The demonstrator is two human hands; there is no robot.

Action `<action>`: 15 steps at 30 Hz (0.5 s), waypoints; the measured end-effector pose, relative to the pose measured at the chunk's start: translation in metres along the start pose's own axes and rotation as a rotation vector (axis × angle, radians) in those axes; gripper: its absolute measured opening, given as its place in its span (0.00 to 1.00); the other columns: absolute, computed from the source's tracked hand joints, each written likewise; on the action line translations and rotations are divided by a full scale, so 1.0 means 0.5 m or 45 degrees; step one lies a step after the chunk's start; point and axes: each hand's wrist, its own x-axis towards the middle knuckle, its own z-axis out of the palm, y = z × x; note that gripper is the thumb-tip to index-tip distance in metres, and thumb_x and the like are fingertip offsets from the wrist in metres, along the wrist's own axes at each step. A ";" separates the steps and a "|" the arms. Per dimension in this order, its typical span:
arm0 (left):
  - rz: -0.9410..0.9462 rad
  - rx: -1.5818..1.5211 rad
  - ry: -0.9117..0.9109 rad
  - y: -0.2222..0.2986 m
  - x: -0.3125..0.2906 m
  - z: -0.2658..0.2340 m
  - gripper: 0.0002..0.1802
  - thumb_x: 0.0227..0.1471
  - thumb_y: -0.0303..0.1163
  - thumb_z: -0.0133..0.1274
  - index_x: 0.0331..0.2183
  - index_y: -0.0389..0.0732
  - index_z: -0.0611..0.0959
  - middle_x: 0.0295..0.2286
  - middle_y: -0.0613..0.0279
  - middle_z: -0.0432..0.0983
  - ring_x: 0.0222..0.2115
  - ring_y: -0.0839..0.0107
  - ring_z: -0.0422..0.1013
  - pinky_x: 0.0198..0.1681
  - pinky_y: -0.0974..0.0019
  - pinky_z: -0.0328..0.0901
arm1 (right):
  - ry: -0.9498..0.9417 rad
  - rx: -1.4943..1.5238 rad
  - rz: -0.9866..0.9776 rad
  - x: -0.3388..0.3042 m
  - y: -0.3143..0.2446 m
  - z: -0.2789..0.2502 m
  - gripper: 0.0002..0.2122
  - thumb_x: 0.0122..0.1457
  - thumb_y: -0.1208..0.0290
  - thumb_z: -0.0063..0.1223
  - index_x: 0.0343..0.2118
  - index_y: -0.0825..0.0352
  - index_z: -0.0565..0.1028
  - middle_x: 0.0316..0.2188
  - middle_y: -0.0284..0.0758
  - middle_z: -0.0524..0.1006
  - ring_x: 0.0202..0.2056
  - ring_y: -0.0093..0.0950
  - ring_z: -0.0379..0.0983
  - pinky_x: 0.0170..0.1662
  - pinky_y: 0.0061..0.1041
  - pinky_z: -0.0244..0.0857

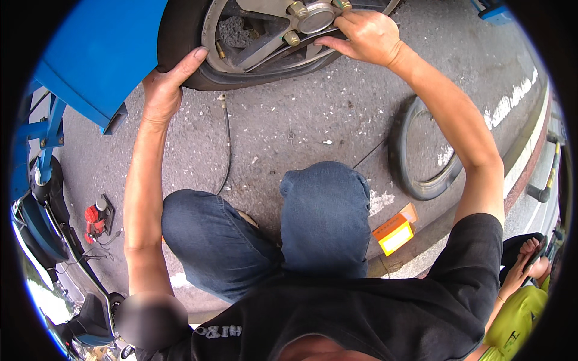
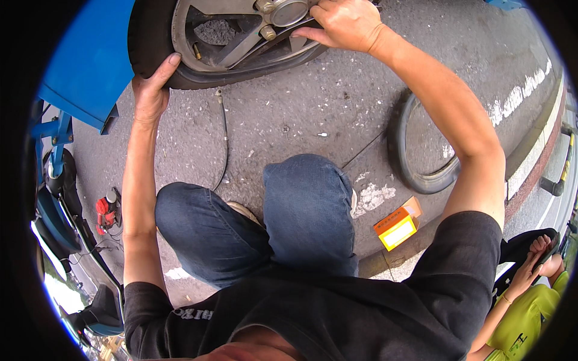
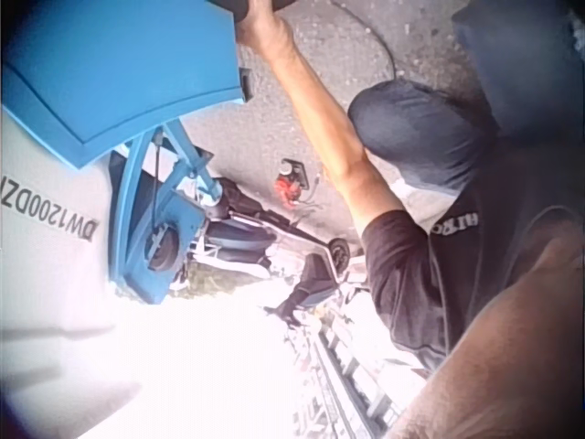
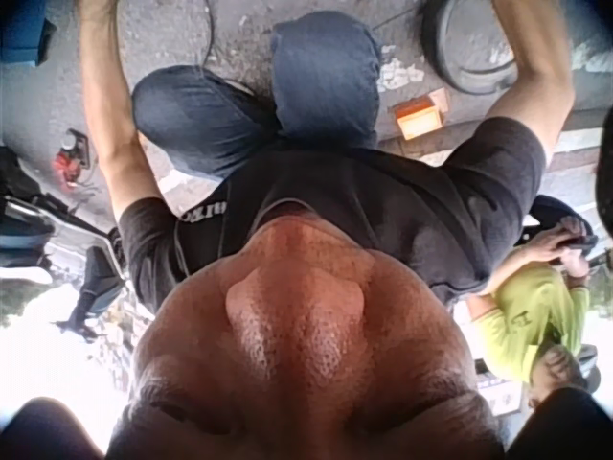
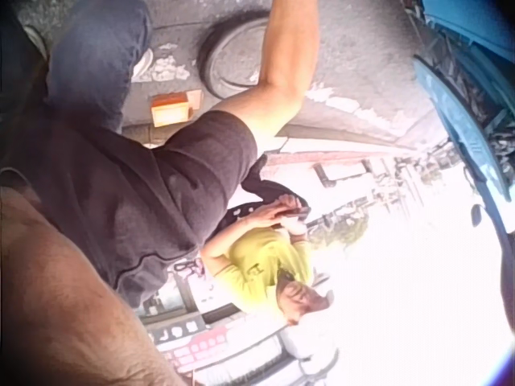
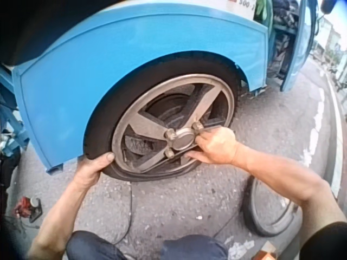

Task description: The person kneels beside a wheel mounted on a blue tire machine and installs a new inner tube into the tire. They use a metal pry bar to lever the tire bead over the rim and then connect an air hose to inflate the tire.

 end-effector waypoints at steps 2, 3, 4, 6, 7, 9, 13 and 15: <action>-0.037 0.035 -0.010 0.000 0.003 -0.001 0.37 0.46 0.21 0.70 0.58 0.34 0.74 0.54 0.53 0.75 0.54 0.63 0.73 0.62 0.59 0.65 | 0.014 -0.019 -0.009 0.001 -0.002 -0.003 0.21 0.53 0.47 0.68 0.21 0.63 0.77 0.18 0.32 0.74 0.22 0.31 0.77 0.24 0.28 0.71; -0.070 0.086 -0.003 0.001 0.003 -0.002 0.38 0.48 0.22 0.68 0.59 0.34 0.73 0.55 0.54 0.74 0.55 0.62 0.72 0.64 0.58 0.63 | -0.019 -0.039 -0.002 -0.001 -0.005 -0.008 0.21 0.53 0.46 0.67 0.22 0.63 0.78 0.18 0.32 0.75 0.23 0.31 0.78 0.25 0.28 0.71; -0.043 0.049 -0.019 0.001 0.003 -0.002 0.38 0.48 0.22 0.69 0.59 0.34 0.72 0.55 0.53 0.74 0.56 0.62 0.72 0.64 0.58 0.63 | -0.041 -0.054 0.058 -0.001 -0.008 -0.009 0.25 0.51 0.42 0.66 0.18 0.63 0.77 0.18 0.32 0.76 0.23 0.31 0.78 0.25 0.27 0.72; -0.001 0.061 -0.037 0.001 0.003 -0.003 0.38 0.48 0.22 0.69 0.60 0.34 0.72 0.55 0.53 0.74 0.56 0.62 0.72 0.64 0.58 0.63 | -0.102 -0.118 0.218 -0.008 -0.015 -0.017 0.26 0.52 0.40 0.64 0.18 0.64 0.77 0.17 0.35 0.77 0.21 0.34 0.78 0.24 0.30 0.70; -0.026 0.069 -0.018 0.001 0.001 -0.003 0.38 0.48 0.23 0.69 0.60 0.34 0.72 0.55 0.53 0.74 0.56 0.62 0.72 0.64 0.58 0.63 | -0.038 -0.166 0.243 -0.012 -0.020 -0.020 0.28 0.50 0.38 0.65 0.15 0.62 0.75 0.16 0.32 0.76 0.22 0.32 0.78 0.24 0.27 0.71; -0.005 0.110 0.006 -0.002 0.000 -0.004 0.39 0.48 0.24 0.69 0.60 0.34 0.72 0.56 0.53 0.74 0.56 0.61 0.71 0.64 0.58 0.63 | -0.274 -0.153 0.507 -0.020 -0.027 -0.022 0.30 0.49 0.36 0.65 0.13 0.62 0.74 0.15 0.32 0.75 0.20 0.33 0.77 0.23 0.27 0.70; 0.004 0.088 -0.018 -0.013 0.002 -0.011 0.40 0.48 0.25 0.70 0.60 0.33 0.71 0.56 0.53 0.74 0.56 0.62 0.71 0.64 0.58 0.63 | -0.024 -0.152 0.275 -0.033 -0.024 -0.016 0.30 0.50 0.35 0.64 0.12 0.62 0.73 0.13 0.31 0.74 0.17 0.32 0.75 0.20 0.27 0.67; 0.005 0.144 -0.055 -0.015 0.004 -0.018 0.41 0.47 0.25 0.70 0.60 0.33 0.70 0.56 0.53 0.74 0.56 0.62 0.71 0.64 0.58 0.63 | 0.003 -0.128 0.266 -0.037 -0.023 -0.016 0.30 0.51 0.36 0.64 0.13 0.61 0.73 0.13 0.30 0.73 0.16 0.30 0.74 0.20 0.27 0.67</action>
